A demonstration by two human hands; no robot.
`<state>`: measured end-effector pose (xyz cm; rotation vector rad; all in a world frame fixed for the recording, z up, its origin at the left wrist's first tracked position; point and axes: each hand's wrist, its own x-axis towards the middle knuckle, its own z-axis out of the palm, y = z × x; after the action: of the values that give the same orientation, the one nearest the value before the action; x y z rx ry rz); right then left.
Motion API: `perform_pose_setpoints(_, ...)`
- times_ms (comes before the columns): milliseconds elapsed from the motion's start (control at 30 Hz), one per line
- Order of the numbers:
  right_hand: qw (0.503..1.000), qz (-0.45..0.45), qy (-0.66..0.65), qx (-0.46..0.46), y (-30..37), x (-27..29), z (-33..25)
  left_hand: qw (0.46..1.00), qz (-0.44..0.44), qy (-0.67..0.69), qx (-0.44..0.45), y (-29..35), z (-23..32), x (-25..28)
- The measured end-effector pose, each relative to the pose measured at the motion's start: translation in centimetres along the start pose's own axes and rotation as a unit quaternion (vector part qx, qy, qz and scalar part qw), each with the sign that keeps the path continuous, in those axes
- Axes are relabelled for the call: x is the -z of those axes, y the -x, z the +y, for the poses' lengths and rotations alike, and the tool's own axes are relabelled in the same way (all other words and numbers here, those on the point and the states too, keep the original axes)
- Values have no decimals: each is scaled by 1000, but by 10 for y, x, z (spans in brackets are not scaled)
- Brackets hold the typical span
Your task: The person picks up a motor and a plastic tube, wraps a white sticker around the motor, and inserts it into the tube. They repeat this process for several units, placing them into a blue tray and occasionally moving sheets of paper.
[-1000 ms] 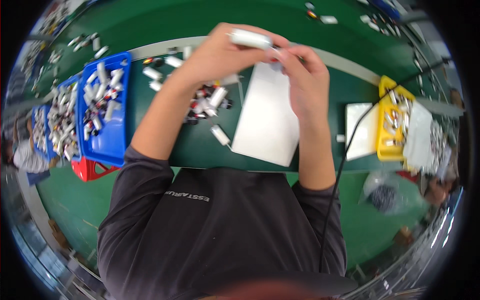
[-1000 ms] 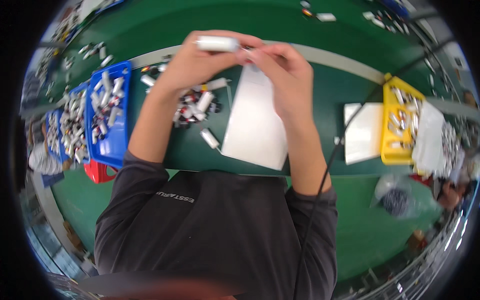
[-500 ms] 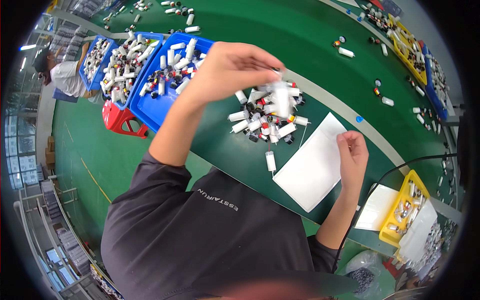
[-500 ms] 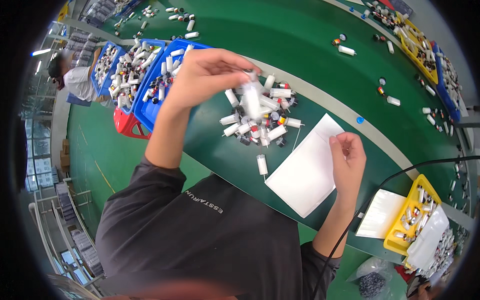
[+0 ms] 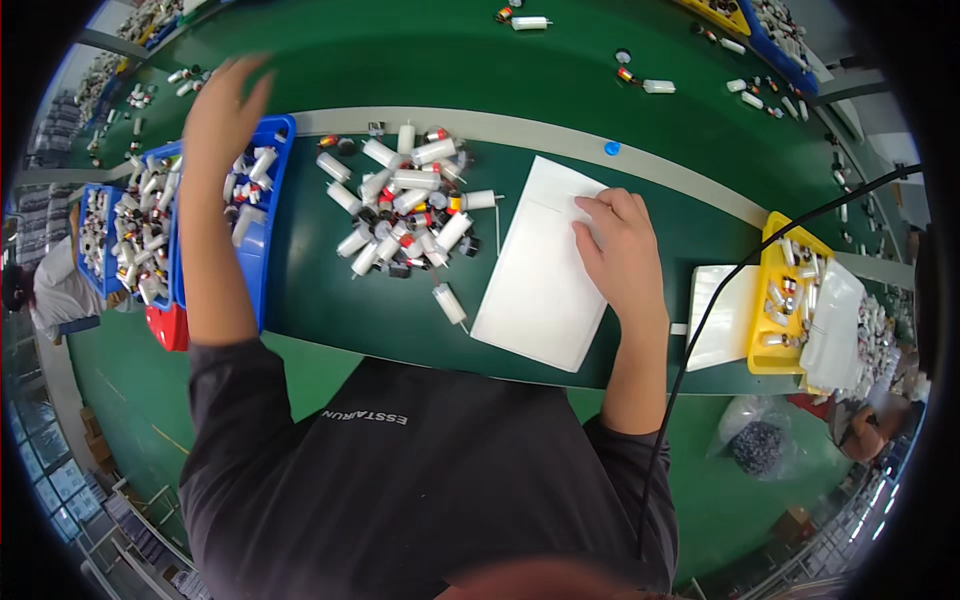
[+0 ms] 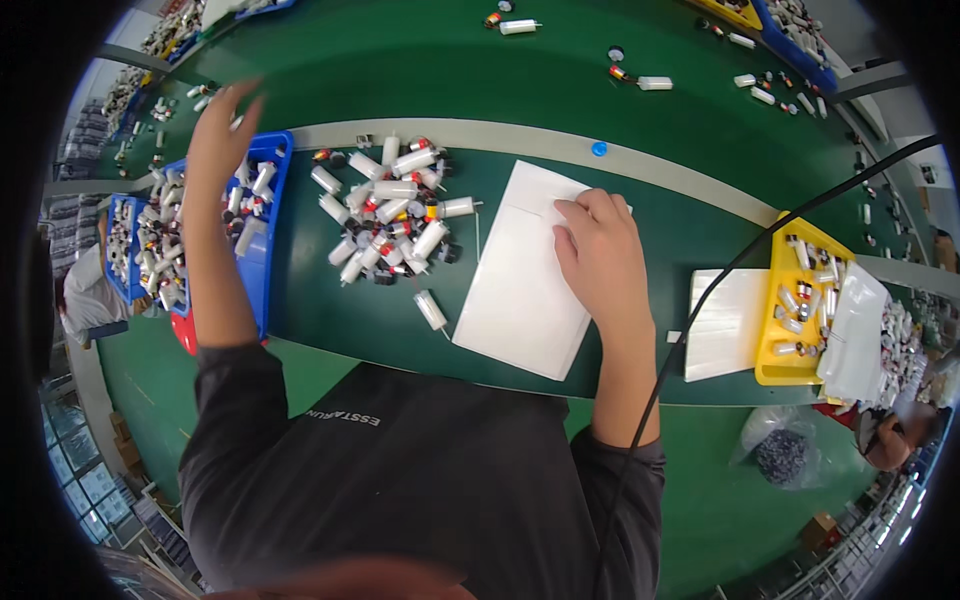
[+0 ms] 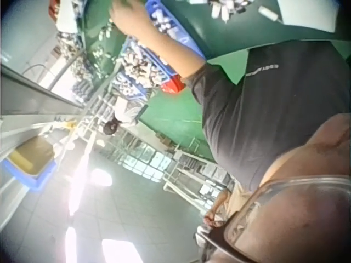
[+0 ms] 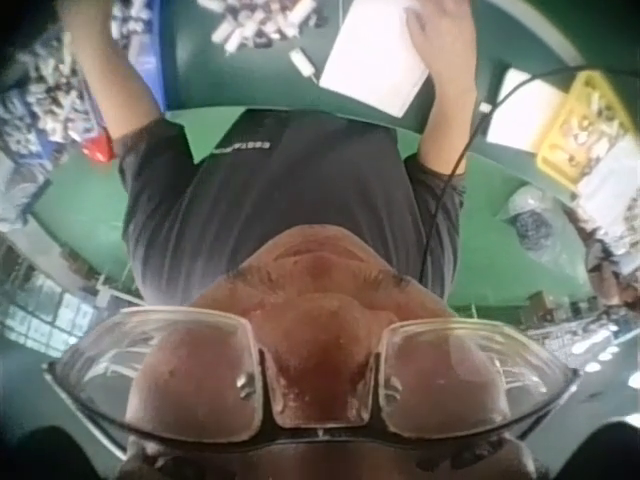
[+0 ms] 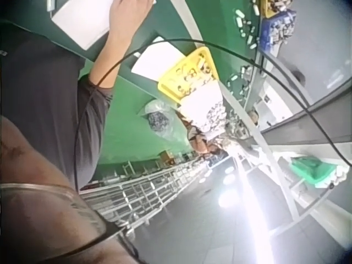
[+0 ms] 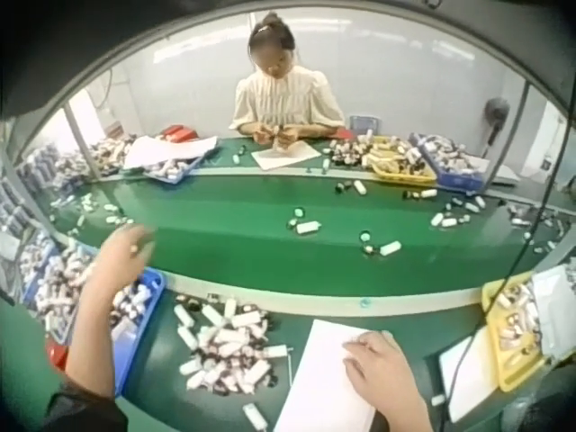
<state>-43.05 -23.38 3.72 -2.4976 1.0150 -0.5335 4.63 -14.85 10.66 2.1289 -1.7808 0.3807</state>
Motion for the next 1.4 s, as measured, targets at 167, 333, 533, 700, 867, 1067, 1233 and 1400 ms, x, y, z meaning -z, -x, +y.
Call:
perform_pose_setpoints(167,996,-23,-53,-66,-1,2,-2,972,-32,161,-166,-128,119,-133)
perform_pose_setpoints(333,996,-33,19,-82,-6,-5,-7,927,-80,270,-249,-152,141,-194)
perform_pose_setpoints(533,995,-52,35,-83,-13,-9,-7,902,-227,357,91,-149,167,-131)
perform_pose_setpoints(700,988,-91,34,-122,-21,-6,-6,634,-192,745,76,-87,188,-61)
perform_pose_setpoints(867,997,-34,43,-54,-13,-15,-6,566,-161,803,90,-26,214,-40)
perform_pose_setpoints(1067,994,-68,31,-81,-22,-9,-10,341,-261,878,214,-7,232,-47)
perform_pose_setpoints(1233,987,-90,-54,-124,-19,3,-6,285,-257,885,263,-6,234,-50)
perform_pose_setpoints(1400,995,-59,13,-75,-24,-11,1,301,-264,879,260,-4,240,-56)
